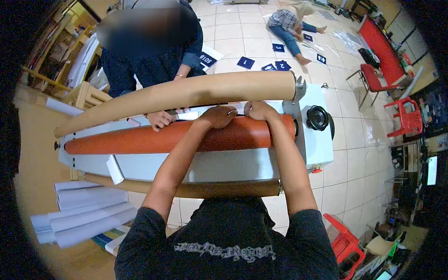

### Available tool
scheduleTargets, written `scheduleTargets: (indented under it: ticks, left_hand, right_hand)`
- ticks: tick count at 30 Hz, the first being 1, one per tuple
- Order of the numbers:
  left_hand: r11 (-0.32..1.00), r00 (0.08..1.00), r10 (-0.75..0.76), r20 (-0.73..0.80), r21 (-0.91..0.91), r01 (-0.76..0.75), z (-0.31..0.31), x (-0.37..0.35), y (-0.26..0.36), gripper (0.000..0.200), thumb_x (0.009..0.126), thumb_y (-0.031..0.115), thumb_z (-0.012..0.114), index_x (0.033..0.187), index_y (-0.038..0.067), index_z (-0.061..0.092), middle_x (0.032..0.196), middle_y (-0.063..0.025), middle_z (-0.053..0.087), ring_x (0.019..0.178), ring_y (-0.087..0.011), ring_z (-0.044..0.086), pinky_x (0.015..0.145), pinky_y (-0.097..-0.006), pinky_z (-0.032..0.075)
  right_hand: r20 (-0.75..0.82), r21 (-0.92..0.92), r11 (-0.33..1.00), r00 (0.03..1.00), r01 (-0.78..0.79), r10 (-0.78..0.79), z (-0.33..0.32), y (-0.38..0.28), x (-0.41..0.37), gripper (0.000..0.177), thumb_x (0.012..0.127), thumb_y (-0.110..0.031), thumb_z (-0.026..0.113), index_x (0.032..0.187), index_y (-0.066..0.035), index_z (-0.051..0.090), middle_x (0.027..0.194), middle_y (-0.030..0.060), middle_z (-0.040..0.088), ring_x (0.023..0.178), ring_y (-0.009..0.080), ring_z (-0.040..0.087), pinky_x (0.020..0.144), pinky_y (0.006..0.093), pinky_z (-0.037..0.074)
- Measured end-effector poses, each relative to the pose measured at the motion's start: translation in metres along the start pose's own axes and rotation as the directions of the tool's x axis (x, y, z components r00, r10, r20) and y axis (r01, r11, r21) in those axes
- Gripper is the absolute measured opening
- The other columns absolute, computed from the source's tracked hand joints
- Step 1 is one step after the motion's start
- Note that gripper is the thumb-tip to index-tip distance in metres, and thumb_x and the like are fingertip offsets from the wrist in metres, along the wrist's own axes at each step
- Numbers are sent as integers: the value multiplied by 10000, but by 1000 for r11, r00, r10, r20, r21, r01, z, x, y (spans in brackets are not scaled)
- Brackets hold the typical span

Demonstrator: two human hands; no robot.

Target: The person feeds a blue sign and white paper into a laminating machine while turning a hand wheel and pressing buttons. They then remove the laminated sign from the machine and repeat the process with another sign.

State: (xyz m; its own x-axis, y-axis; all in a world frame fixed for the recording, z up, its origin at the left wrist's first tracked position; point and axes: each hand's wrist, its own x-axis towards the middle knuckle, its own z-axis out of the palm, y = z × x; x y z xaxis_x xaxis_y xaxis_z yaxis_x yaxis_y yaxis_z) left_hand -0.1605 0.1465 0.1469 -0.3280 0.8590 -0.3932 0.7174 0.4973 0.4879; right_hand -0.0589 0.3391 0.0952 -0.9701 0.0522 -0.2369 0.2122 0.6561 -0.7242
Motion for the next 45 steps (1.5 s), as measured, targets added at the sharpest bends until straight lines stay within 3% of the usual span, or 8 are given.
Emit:
scheduleTargets:
  ticks: [9, 11, 13, 16, 30, 36, 41, 45]
  left_hand:
    - [997, 988, -74, 137, 16, 72, -3, 32, -13, 516, 975, 498, 448, 1153, 71, 677, 1233, -180, 636, 1154, -327, 590, 1048, -415, 402]
    - [999, 998, -27, 57, 37, 25, 1, 45, -18, 495, 953, 511, 507, 1152, 98, 692, 1189, -148, 664, 1099, -297, 609, 1036, -401, 407]
    - [988, 972, 147, 182, 19, -153, -11, 53, -15, 503, 948, 522, 516, 1167, 104, 692, 1217, -120, 657, 1117, -300, 600, 1040, -410, 403]
    - [993, 956, 30, 293, -117, 5, -17, 70, -25, 463, 955, 473, 538, 1201, 105, 672, 1276, -125, 625, 1174, -302, 577, 1042, -422, 402]
    - [994, 992, 99, 79, 40, -102, -9, 92, -45, 430, 966, 422, 536, 1219, 96, 656, 1266, -141, 625, 1178, -316, 574, 1034, -427, 408]
    - [947, 929, 230, -291, 286, -145, 14, 89, -51, 416, 971, 400, 535, 1227, 92, 650, 1261, -147, 625, 1179, -323, 573, 1030, -429, 411]
    - [983, 860, 178, -479, 126, -134, 6, 5, -11, 383, 994, 340, 493, 1229, 71, 631, 1200, -188, 642, 1141, -363, 585, 1007, -438, 428]
    - [997, 945, 64, -322, -9, -71, 15, -20, 5, 405, 1003, 354, 459, 1186, 40, 637, 1170, -212, 644, 1117, -393, 588, 996, -453, 436]
  right_hand:
    - [-197, -204, 979, 980, -31, -11, 2, -31, -36, 251, 841, -264, 600, 926, -68, 732, 1063, 195, 672, 997, 355, 643, 921, 443, 498]
    - [-249, -206, 976, 968, -72, 19, 4, -36, -40, 257, 867, -291, 586, 931, -94, 738, 1041, 196, 661, 1004, 357, 634, 923, 453, 495]
    - [-280, -292, 956, 956, 1, -87, 6, -29, -40, 270, 893, -300, 572, 926, -92, 741, 1071, 194, 644, 1017, 360, 626, 927, 458, 494]
    - [-250, -321, 947, 965, -5, -80, 9, -27, -38, 299, 917, -314, 548, 930, -85, 739, 1079, 193, 628, 1030, 366, 617, 939, 470, 486]
    - [-254, -230, 973, 966, -24, -37, 5, -32, -41, 293, 888, -288, 536, 940, -77, 733, 912, 199, 698, 880, 396, 645, 863, 493, 494]
    - [-313, -240, 971, 947, -3, -75, 10, -27, -40, 298, 876, -282, 513, 874, -63, 715, 874, 202, 692, 837, 405, 654, 807, 535, 499]
    - [-327, -230, 973, 943, -17, -61, 10, -27, -40, 288, 873, -276, 516, 855, -75, 723, 874, 197, 693, 822, 403, 651, 814, 523, 504]
    - [-334, -215, 977, 940, -6, -67, 10, -30, -42, 278, 872, -271, 527, 871, -86, 734, 848, 195, 692, 824, 398, 651, 825, 509, 513]
